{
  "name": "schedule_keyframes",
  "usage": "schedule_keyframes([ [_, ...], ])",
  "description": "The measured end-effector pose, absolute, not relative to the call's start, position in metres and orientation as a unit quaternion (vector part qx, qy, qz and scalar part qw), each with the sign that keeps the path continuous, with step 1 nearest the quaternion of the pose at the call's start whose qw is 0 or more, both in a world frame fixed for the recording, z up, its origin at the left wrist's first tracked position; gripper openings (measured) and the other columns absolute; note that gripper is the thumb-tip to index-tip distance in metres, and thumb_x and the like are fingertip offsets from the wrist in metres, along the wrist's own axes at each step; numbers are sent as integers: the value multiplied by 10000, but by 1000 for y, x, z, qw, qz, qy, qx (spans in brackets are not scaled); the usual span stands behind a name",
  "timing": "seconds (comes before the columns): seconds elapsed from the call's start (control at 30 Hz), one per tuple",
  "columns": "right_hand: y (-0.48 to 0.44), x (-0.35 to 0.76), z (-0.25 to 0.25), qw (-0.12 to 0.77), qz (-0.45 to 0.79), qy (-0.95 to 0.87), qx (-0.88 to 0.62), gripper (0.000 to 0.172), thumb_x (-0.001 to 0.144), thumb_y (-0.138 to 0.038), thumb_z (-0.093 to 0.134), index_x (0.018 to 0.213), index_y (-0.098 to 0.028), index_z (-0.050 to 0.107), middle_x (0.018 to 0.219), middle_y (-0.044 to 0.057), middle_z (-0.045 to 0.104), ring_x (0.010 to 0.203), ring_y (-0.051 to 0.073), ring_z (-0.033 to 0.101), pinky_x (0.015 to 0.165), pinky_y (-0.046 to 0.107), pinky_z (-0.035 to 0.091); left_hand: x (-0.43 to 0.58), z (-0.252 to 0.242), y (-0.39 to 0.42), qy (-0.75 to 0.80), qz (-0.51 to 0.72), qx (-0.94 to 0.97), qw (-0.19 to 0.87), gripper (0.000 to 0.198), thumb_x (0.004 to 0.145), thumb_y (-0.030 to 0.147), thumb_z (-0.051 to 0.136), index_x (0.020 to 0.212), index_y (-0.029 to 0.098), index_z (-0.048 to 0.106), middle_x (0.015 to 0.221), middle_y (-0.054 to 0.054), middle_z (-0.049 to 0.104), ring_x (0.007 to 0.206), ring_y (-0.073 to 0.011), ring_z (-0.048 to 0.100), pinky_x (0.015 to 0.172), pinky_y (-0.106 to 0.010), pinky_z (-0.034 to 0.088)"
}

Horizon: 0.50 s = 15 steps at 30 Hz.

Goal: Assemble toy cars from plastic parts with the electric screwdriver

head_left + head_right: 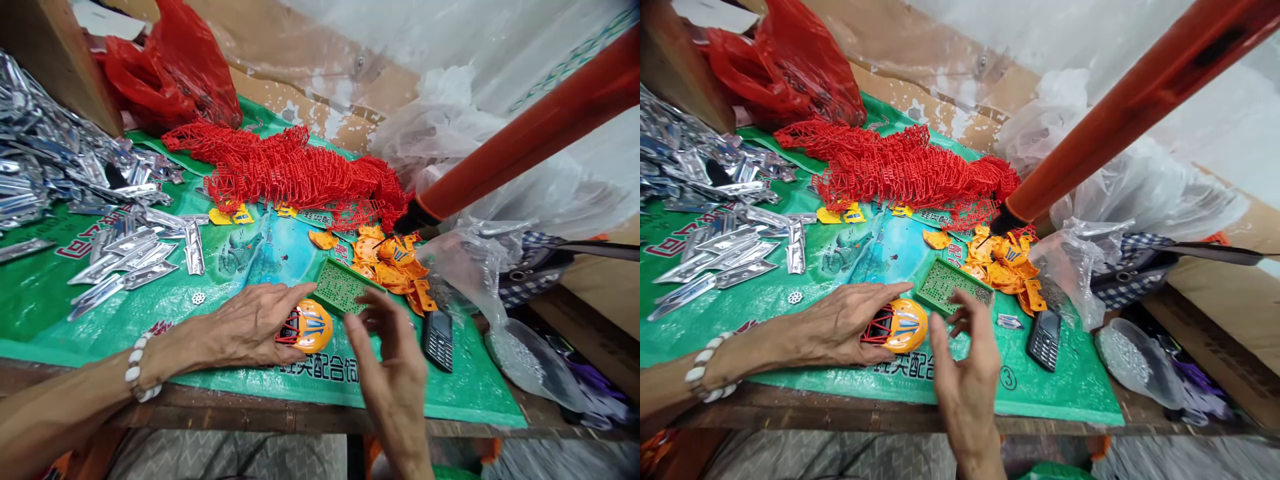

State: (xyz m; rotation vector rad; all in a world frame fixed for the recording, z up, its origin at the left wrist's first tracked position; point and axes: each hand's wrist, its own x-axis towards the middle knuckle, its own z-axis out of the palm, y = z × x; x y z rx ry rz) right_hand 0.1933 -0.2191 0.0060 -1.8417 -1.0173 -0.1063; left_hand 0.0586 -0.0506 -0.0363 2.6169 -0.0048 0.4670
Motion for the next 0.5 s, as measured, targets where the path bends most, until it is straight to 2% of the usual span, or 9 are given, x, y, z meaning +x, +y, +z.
schedule_keyframes([
  [0.07, -222, 182, -8, 438, -28, -458, -773, 214, 948, -326, 604, 1120, -204, 643, 968, 61, 705, 739, 152, 651, 619, 282, 562, 57, -41, -51, -3, 199, 954, 226, 881, 902, 545, 667, 1551, 124, 246, 1380, -204, 589, 1238, -323, 608, 1029, -440, 508],
  [0.13, -222, 178, -15, 417, -37, -480, -771, 187, 963, -323, 574, 1063, -194, 664, 981, 81, 701, 807, 177, 678, 620, 285, 573, 53, -38, -54, -8, 200, 957, 210, 925, 907, 563, 660, 1570, 117, 193, 1394, -217, 573, 1296, -332, 565, 1064, -449, 480],
  [0.27, -217, 194, -18, 404, -5, -518, -754, 223, 930, -348, 625, 1098, -214, 683, 1037, 85, 710, 858, 181, 715, 705, 283, 619, 48, -9, -64, 16, 83, 974, 209, 941, 956, 565, 596, 1583, 46, 123, 1441, -252, 527, 1339, -352, 518, 1105, -493, 439],
  [0.37, -204, 210, -19, 418, -16, -549, -724, 216, 897, -377, 646, 1037, -231, 722, 1023, 80, 753, 877, 208, 748, 738, 300, 642, 47, 11, -68, 21, 64, 973, 220, 860, 979, 551, 544, 1576, 52, 180, 1567, -271, 372, 1420, -388, 418, 1120, -518, 423],
  [0.43, -194, 215, -19, 427, -19, -553, -715, 206, 892, -379, 631, 992, -241, 748, 1018, 78, 778, 892, 226, 762, 755, 321, 653, 46, 18, -68, 27, 99, 976, 194, 663, 1006, 452, 510, 1521, 80, 320, 1521, -227, 452, 1365, -373, 476, 1068, -491, 470],
  [0.5, -183, 215, -16, 428, 11, -558, -711, 224, 881, -378, 627, 985, -239, 767, 1049, 87, 788, 937, 249, 768, 805, 357, 656, 46, 19, -66, 47, 146, 977, 146, 447, 1001, 324, 493, 1379, 86, 480, 1302, -167, 623, 1174, -315, 596, 949, -427, 527],
])
